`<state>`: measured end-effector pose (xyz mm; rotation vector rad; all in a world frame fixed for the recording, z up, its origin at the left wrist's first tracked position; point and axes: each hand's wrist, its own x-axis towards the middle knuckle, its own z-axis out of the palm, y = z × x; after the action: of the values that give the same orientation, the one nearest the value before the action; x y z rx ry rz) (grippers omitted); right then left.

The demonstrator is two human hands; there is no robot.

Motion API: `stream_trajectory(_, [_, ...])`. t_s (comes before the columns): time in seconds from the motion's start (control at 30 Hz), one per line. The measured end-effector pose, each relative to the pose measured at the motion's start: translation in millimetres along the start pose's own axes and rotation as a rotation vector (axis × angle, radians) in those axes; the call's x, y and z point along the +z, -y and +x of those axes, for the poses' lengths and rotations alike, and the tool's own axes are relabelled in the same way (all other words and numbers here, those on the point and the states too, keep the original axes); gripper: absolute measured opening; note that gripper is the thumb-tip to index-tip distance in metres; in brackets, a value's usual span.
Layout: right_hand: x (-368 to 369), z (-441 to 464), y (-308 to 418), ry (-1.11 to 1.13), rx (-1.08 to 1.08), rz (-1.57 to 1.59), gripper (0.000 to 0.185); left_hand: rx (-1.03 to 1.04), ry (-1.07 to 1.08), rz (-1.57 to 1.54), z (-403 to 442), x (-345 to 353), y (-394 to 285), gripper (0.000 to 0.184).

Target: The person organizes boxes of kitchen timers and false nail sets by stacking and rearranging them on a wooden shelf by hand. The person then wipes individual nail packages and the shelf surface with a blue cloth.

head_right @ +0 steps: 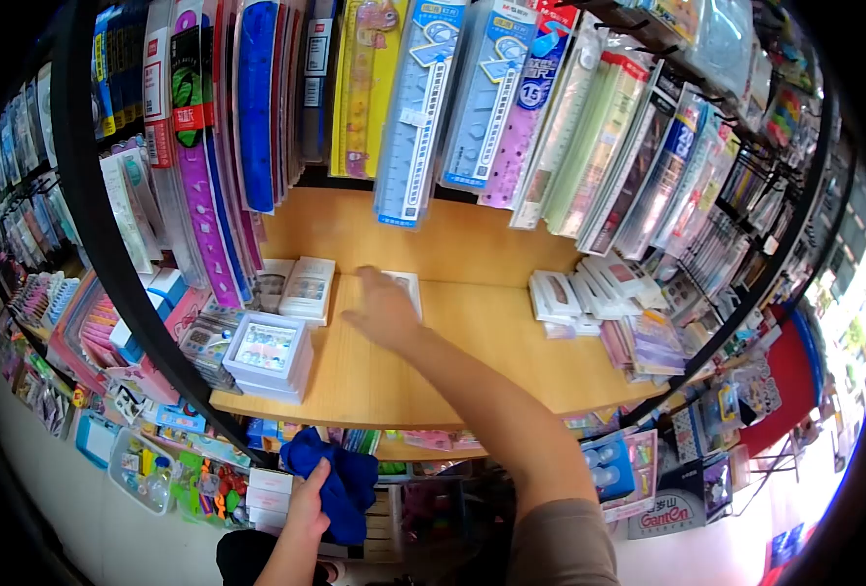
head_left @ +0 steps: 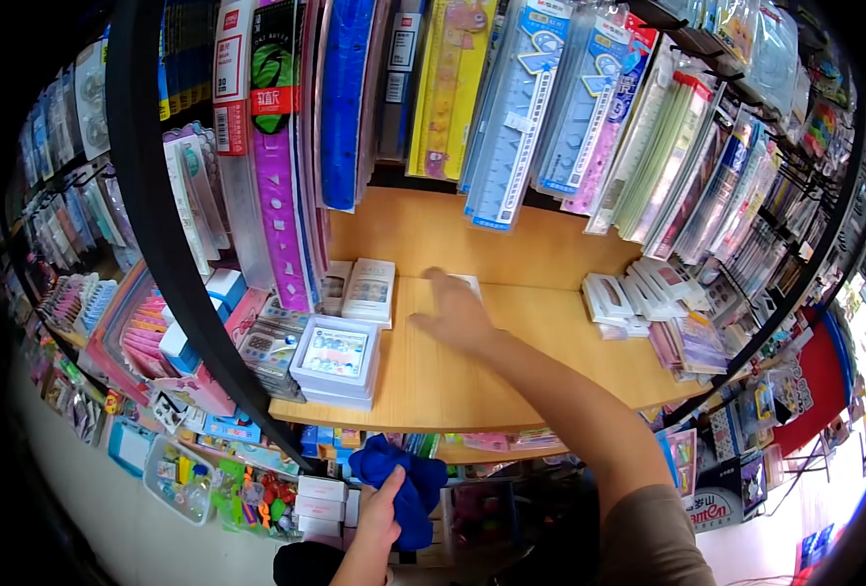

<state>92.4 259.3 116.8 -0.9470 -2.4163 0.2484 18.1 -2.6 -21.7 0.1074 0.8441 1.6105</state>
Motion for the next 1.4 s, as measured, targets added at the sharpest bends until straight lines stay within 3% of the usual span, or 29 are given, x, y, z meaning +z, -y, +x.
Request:
stream_trajectory(0.1, [-41.8, -25.6, -57.9, -0.234, 0.328, -0.303, 0.051, -0.034, 0.264, -0.173, -3.3, -2.3, 0.1, 0.053])
stream_trajectory(0.13, [-45.0, -43.4, -96.7, -0.497, 0.219, -0.454, 0.049, -0.007, 0.325, -0.280, -7.3, 6.9, -4.5, 0.058])
stream_trajectory(0.23, [-86.8, -75.2, -151.0, -0.546, 0.817, -0.577, 0.063, -0.004, 0.438, -0.499, -13.2, 26.1, -7.3, 0.067])
stream_trajectory(0.3, [-105.5, -98.7, -173.4, -0.513, 0.997, -0.543, 0.070, -0.097, 0.423, -0.516, 3.6, 8.8, 18.4, 0.067])
stream_trajectory(0.33, [-110.1, -107.2, -181.8, -0.494, 1.086, -0.525, 0.073, -0.021, 0.256, -0.330, -10.8, 26.3, 20.9, 0.077])
stream_trajectory(0.43, [-111.4, -120.8, -207.2, -0.519, 1.092, -0.452, 0.078, -0.101, 0.482, -0.356, -23.3, 42.3, 6.8, 0.076])
stream_trajectory(0.5, [-113.4, -124.3, -211.4, -0.546, 1.049, -0.396, 0.077, -0.229, 0.472, -0.243, -12.9, 38.7, 12.6, 0.069])
stream_trajectory(0.57, [-121.2, -122.8, -200.3, -0.563, 1.007, -0.325, 0.073, 0.033, 0.501, 0.301, -10.7, 38.4, 31.2, 0.060])
stream_trajectory(0.67, [-120.1, -138.6, -212.7, -0.714, 0.585, -0.221, 0.076, 0.570, 0.489, 1.212, -19.6, 52.8, 35.1, 0.045])
stream_trajectory(0.73, [-122.5, -150.1, -200.9, -0.704, 0.387, -0.104, 0.076, 0.772, 0.478, 1.475, -13.6, 57.9, 34.6, 0.036])
stream_trajectory(0.9, [-135.5, -191.5, -106.7, -0.504, 0.074, -0.082, 0.077, 1.132, 0.393, 1.662, -7.8, 69.3, 30.6, 0.015])
stream_trajectory(0.97, [-132.3, -210.3, -82.4, -0.449, -0.039, -0.193, 0.082, 1.198, 0.489, 1.611, -13.6, 77.5, 25.2, 0.015])
stream_trajectory(1.1, [-119.6, -229.8, -42.2, -0.431, -0.143, -0.122, 0.084, 1.166, 0.458, 1.820, -36.7, 104.6, 4.3, 0.015])
stream_trajectory(1.4, [-97.1, -249.6, -2.8, -0.344, -0.218, 0.042, 0.081, 1.201, 0.264, 1.632, -44.2, 97.5, -6.7, 0.013])
